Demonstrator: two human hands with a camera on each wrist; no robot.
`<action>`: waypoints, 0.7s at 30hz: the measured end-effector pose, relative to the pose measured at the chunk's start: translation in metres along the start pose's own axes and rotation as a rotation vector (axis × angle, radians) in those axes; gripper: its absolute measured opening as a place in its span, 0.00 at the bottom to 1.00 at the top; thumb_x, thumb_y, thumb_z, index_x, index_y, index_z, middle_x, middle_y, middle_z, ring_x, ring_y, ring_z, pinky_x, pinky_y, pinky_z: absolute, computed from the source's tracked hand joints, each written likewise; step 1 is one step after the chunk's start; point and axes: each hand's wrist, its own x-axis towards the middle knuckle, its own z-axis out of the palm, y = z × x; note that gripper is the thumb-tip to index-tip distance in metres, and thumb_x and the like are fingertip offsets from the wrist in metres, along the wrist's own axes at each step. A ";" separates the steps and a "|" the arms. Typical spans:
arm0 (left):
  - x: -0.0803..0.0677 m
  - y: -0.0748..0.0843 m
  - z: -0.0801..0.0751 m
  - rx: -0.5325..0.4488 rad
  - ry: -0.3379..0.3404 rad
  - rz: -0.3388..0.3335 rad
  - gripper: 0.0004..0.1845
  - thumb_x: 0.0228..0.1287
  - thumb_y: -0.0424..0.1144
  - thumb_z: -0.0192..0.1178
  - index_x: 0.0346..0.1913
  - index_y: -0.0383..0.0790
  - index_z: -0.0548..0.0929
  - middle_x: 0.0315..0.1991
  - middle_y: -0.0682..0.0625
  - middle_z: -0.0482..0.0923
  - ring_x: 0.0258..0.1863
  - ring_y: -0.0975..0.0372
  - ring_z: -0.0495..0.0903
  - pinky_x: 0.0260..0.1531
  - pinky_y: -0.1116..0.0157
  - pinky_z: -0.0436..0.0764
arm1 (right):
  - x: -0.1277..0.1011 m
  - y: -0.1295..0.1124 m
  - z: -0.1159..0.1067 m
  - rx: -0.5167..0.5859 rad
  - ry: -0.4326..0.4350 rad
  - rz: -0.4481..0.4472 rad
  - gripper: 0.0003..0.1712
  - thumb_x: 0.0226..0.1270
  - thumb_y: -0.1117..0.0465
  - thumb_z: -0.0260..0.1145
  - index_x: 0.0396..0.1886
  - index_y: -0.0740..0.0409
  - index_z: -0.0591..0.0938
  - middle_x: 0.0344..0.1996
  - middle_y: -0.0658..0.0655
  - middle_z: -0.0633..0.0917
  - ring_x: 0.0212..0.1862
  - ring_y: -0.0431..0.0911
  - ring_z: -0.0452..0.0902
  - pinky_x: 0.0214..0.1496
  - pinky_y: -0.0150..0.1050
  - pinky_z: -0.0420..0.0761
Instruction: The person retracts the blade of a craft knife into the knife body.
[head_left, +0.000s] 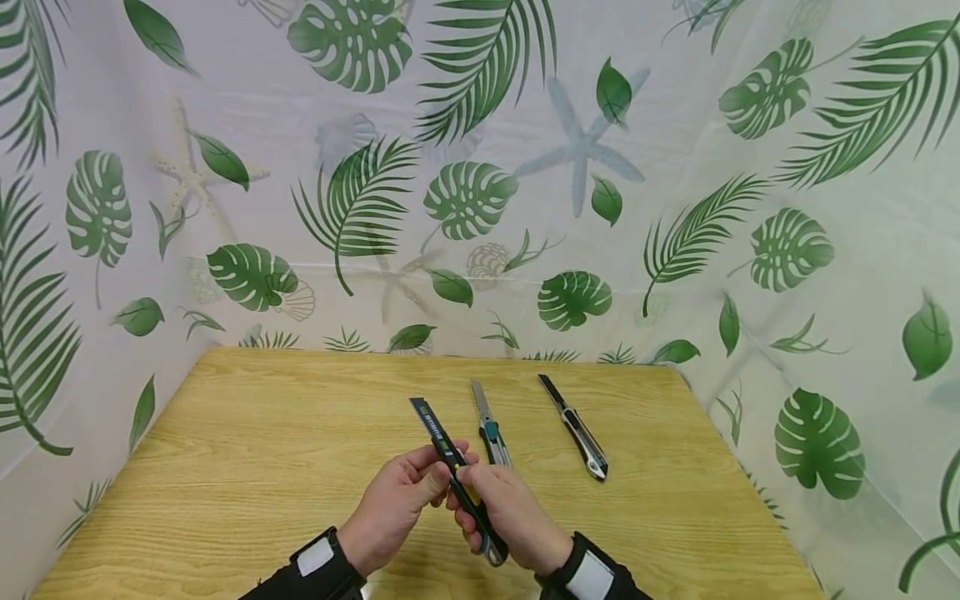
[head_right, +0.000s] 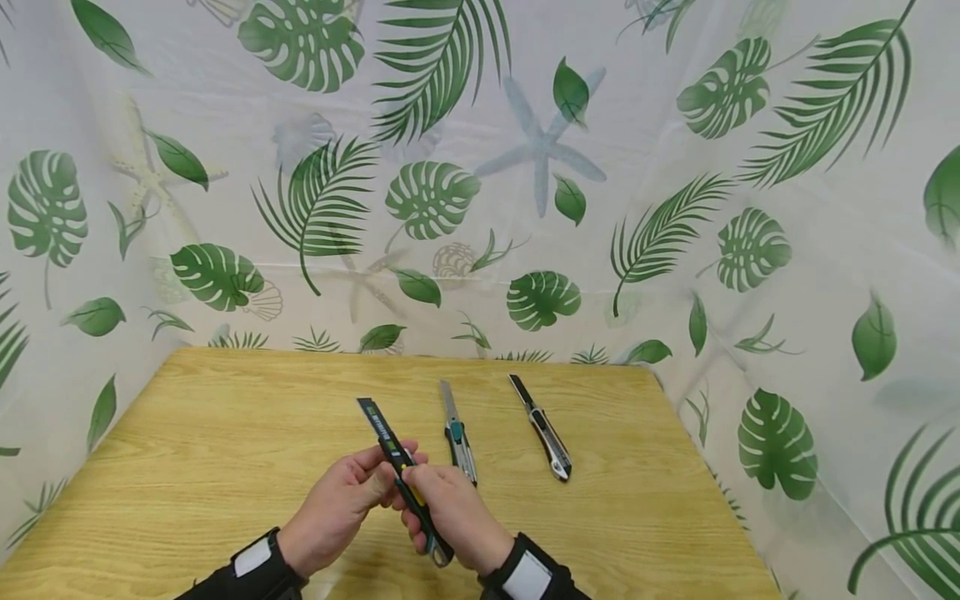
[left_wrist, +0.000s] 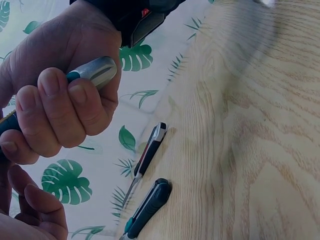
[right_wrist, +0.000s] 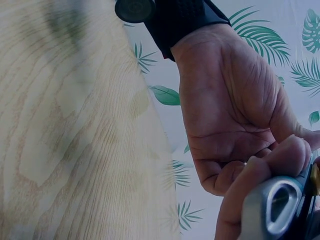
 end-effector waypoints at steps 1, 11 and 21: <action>0.000 0.000 0.000 -0.002 0.001 -0.001 0.25 0.74 0.48 0.56 0.68 0.41 0.78 0.59 0.49 0.83 0.57 0.59 0.76 0.52 0.60 0.68 | 0.000 0.000 0.000 0.000 -0.001 0.000 0.23 0.76 0.48 0.53 0.33 0.63 0.80 0.19 0.51 0.76 0.17 0.41 0.72 0.20 0.34 0.76; 0.000 -0.001 0.001 -0.012 0.010 -0.008 0.25 0.74 0.48 0.56 0.68 0.41 0.78 0.59 0.49 0.83 0.56 0.59 0.77 0.50 0.60 0.69 | -0.002 -0.001 -0.001 0.005 -0.027 -0.002 0.22 0.77 0.51 0.52 0.37 0.66 0.79 0.20 0.51 0.76 0.18 0.41 0.72 0.22 0.34 0.76; 0.000 0.000 0.001 -0.018 0.007 -0.007 0.25 0.74 0.48 0.55 0.68 0.41 0.78 0.59 0.49 0.83 0.55 0.59 0.78 0.51 0.61 0.69 | -0.001 -0.002 -0.003 0.007 -0.039 0.005 0.22 0.76 0.51 0.52 0.41 0.68 0.79 0.20 0.51 0.76 0.17 0.41 0.72 0.22 0.34 0.77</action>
